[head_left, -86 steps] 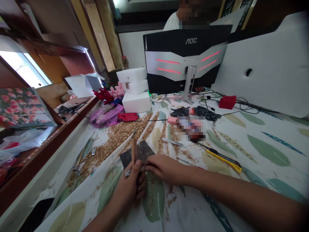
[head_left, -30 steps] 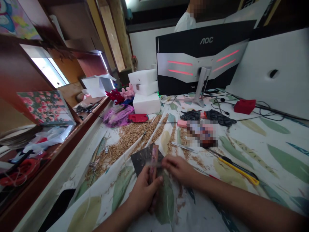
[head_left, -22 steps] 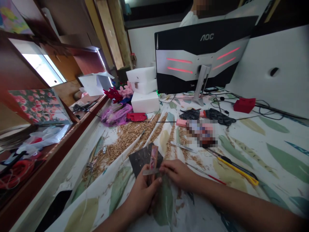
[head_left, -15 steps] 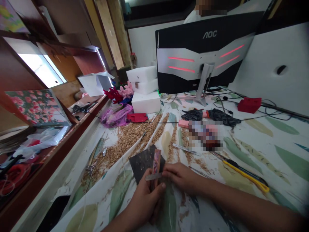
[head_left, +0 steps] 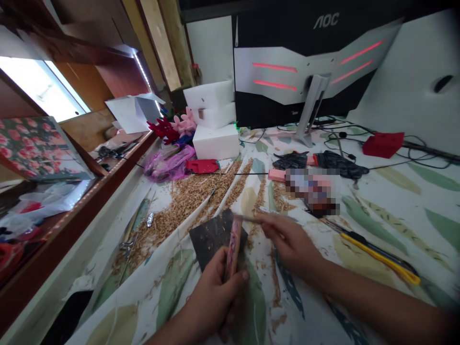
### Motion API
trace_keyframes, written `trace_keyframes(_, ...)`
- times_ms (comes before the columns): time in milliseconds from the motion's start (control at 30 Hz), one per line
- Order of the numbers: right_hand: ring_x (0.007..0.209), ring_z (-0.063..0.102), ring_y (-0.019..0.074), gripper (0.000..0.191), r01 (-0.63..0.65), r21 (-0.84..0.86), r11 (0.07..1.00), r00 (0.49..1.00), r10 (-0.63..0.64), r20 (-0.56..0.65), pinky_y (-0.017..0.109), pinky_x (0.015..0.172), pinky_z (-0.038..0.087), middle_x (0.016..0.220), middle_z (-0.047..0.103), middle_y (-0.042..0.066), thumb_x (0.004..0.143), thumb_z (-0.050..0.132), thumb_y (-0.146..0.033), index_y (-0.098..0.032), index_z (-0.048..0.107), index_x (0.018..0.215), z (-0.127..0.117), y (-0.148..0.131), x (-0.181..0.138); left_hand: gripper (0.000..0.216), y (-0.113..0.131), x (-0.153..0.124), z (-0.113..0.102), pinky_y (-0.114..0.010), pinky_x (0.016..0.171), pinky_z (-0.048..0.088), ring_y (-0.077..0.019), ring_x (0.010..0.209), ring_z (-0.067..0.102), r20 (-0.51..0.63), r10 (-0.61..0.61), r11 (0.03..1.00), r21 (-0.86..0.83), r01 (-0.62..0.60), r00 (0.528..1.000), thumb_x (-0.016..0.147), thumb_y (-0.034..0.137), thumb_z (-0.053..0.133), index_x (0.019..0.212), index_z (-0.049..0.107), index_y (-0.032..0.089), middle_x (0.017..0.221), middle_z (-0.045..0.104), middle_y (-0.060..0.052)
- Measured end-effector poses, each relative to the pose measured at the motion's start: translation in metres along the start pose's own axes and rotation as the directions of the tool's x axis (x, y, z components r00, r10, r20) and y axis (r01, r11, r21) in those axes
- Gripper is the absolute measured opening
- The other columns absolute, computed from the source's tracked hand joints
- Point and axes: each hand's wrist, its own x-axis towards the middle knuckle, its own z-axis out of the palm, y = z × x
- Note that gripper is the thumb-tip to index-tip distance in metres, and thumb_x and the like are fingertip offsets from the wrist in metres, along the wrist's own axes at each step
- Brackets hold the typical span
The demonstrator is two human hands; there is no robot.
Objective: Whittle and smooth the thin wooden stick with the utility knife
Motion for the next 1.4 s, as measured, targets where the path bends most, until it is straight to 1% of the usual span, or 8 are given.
trace_keyframes(100,0.091,0.059,0.0191,0.035,0.222,-0.031,0.974,0.953,-0.211,0.219,0.031,0.08,0.048,0.1,0.063,0.008,0.103,0.042,-0.033,-0.025,0.062,0.13,0.005,-0.003,-0.007,0.04,0.001,0.0,0.001,-0.016,0.024,0.031,-0.0073,0.026,0.033,-0.046,-0.025,0.998,-0.05,0.023,0.999,0.087,0.044,0.064,0.114,0.042,0.025,0.048,0.05,0.012)
trace_keyframes(467,0.094,0.06,0.0203,0.027,0.073,-0.029,0.997,0.981,-0.067,0.18,0.032,0.083,0.046,0.099,0.066,0.008,0.101,0.047,-0.036,-0.021,0.068,0.111,0.014,-0.008,-0.007,0.037,-0.005,-0.001,-0.001,-0.015,0.023,0.03,-0.0079,0.025,0.03,-0.017,0.016,0.997,-0.072,-0.017,1.0,0.089,0.04,0.063,0.117,0.044,0.025,0.042,0.046,0.013)
trace_keyframes(567,0.092,0.061,0.0196,0.025,0.137,-0.003,0.991,0.948,-0.13,0.291,0.03,0.081,0.046,0.098,0.068,0.007,0.1,0.048,-0.035,-0.022,0.067,0.11,0.015,-0.009,-0.01,0.035,-0.004,-0.002,0.001,-0.016,0.023,0.031,-0.0082,0.025,0.032,-0.033,0.007,0.999,-0.046,-0.008,0.999,0.087,0.041,0.065,0.111,0.045,0.025,0.042,0.047,0.012)
trace_keyframes(700,0.09,0.063,0.019,0.025,0.089,-0.012,0.996,0.974,-0.085,0.21,0.029,0.08,0.045,0.099,0.071,0.006,0.101,0.046,-0.036,-0.022,0.067,0.107,0.017,-0.012,-0.014,0.032,-0.002,-0.003,0.004,-0.016,0.023,0.029,-0.0073,0.025,0.031,-0.031,-0.003,0.998,-0.056,0.002,1.0,0.087,0.042,0.064,0.106,0.045,0.025,0.045,0.048,0.012)
trace_keyframes(1033,0.072,0.058,0.0162,0.023,0.186,-0.078,0.979,0.943,-0.156,0.295,0.026,0.066,0.038,0.079,0.066,0.002,0.1,0.042,-0.032,-0.023,0.061,0.091,0.017,-0.014,-0.021,0.027,-0.008,-0.003,0.004,-0.015,0.024,0.028,-0.0077,0.024,0.029,0.021,0.05,0.994,-0.095,-0.048,0.999,0.088,0.035,0.061,0.104,0.042,0.026,0.041,0.046,0.013)
trace_keyframes(1200,0.074,0.059,0.0158,0.022,0.106,-0.087,0.991,0.951,-0.075,0.3,0.025,0.067,0.038,0.082,0.066,0.002,0.101,0.041,-0.031,-0.023,0.058,0.091,0.02,-0.012,-0.022,0.027,-0.009,-0.004,0.007,-0.015,0.024,0.029,-0.0071,0.024,0.028,0.028,0.041,0.99,-0.138,-0.036,0.999,0.086,0.033,0.063,0.099,0.04,0.026,0.043,0.048,0.013)
trace_keyframes(1333,0.075,0.058,0.0171,0.027,0.116,-0.229,0.967,0.96,-0.05,0.274,0.027,0.066,0.037,0.083,0.065,0.004,0.103,0.036,-0.031,-0.021,0.06,0.098,0.024,-0.014,-0.02,0.026,-0.008,-0.002,0.009,-0.016,0.023,0.028,-0.0074,0.022,0.026,0.035,0.086,0.975,-0.211,-0.076,0.996,0.089,0.043,0.06,0.092,0.041,0.026,0.041,0.047,0.012)
trace_keyframes(1400,0.076,0.055,0.0186,0.03,0.214,-0.337,0.917,0.958,-0.13,0.254,0.029,0.068,0.036,0.083,0.063,0.005,0.104,0.035,-0.032,-0.021,0.064,0.102,0.028,-0.02,-0.021,0.032,-0.009,-0.001,0.009,-0.017,0.021,0.029,-0.0081,0.022,0.028,-0.004,0.089,0.97,-0.226,-0.087,0.996,0.09,0.053,0.057,0.087,0.042,0.025,0.042,0.048,0.011)
